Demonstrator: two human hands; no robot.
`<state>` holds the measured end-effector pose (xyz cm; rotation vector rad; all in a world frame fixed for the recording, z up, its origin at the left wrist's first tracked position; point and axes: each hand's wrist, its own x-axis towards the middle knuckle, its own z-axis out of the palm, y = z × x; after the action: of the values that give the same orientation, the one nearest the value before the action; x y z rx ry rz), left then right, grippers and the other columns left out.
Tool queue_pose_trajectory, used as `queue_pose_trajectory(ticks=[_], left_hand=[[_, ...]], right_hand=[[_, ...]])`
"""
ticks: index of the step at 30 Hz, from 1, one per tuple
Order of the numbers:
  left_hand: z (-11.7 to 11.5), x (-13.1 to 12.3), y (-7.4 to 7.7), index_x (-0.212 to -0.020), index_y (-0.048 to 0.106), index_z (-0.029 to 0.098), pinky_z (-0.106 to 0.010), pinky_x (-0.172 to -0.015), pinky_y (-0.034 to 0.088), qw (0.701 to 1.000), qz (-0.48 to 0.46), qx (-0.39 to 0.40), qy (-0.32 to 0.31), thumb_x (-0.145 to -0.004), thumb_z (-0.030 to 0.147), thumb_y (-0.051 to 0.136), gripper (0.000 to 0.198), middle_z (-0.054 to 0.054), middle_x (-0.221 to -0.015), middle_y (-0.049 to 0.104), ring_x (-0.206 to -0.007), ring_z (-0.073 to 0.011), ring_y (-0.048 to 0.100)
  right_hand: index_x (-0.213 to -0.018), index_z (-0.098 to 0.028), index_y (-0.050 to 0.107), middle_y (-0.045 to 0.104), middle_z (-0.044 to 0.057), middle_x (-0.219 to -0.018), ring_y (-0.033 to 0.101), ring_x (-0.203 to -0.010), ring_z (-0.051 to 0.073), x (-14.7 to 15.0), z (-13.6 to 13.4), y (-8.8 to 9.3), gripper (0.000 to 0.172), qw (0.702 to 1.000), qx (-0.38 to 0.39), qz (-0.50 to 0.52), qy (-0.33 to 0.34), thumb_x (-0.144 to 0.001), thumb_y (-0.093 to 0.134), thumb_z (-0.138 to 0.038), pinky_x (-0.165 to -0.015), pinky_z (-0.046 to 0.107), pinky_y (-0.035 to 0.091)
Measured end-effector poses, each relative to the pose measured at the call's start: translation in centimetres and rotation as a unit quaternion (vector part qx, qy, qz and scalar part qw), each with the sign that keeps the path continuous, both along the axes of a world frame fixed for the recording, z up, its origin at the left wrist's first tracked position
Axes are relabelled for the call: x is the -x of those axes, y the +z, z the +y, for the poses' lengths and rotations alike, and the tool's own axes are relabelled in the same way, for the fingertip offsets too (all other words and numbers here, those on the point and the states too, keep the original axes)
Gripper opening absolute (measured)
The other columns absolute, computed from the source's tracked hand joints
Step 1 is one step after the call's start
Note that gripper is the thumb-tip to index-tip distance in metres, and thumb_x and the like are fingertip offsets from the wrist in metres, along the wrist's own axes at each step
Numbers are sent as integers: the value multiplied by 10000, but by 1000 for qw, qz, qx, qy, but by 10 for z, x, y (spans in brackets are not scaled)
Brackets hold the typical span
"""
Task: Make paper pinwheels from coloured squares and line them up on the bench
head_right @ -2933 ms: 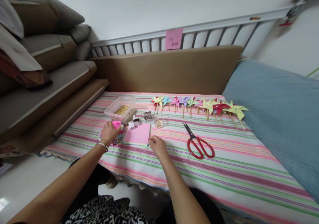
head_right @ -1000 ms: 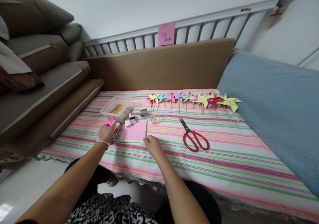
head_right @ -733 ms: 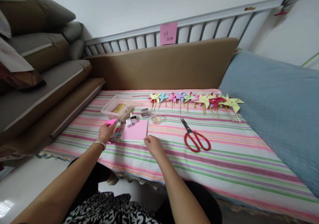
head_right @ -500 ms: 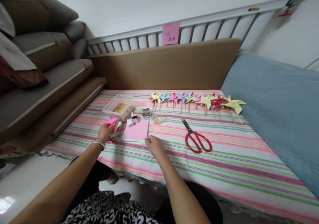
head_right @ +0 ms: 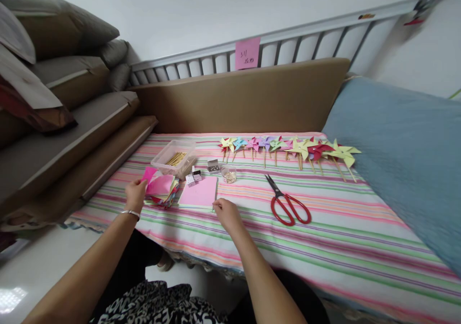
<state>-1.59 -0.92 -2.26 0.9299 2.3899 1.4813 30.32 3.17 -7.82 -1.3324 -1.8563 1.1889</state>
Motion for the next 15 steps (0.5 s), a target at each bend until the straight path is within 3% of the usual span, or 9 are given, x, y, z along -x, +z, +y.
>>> queue_pose_trajectory(ticks=[3,7,9,12,15], left_hand=[[-17,5,25,-698,600,159,-229,-500,360,996,-34,-78,15,-699,302,560,148,25,-527,540,-572,-145,517],[-35,-15,44,-772,610,162,-231,-549,456,984,-118,-128,-41,-702,293,607,149,8,-636,616,-590,-134,564],[-38,-37,44,-778,628,146,-260,-569,504,966,-201,-126,-99,-694,243,630,127,-21,-661,646,-587,-143,592],[-37,-77,33,-786,648,119,-267,-561,533,889,-404,-120,-181,-710,132,632,79,-52,-675,669,-574,-140,608],[-34,-112,19,-784,655,112,-254,-553,544,847,-479,-90,-212,-733,81,629,65,-50,-682,677,-562,-128,611]], right_hand=[[-809,-168,693,699,57,-742,639,-724,211,-2,1,1,195,999,3,31,-10,-749,528,-254,-672,295,448],[-782,-175,673,677,55,-723,629,-720,215,0,2,0,190,996,22,85,-21,-732,557,-317,-661,304,450],[-799,-170,662,671,57,-723,630,-693,205,3,0,2,233,992,48,119,-19,-736,565,-373,-629,296,461],[-898,-158,656,689,82,-812,651,-693,184,8,-6,10,381,980,102,169,-8,-790,505,-490,-593,279,490],[-988,-156,649,700,98,-874,667,-728,170,10,-12,17,538,956,168,238,6,-846,384,-602,-617,282,518]])
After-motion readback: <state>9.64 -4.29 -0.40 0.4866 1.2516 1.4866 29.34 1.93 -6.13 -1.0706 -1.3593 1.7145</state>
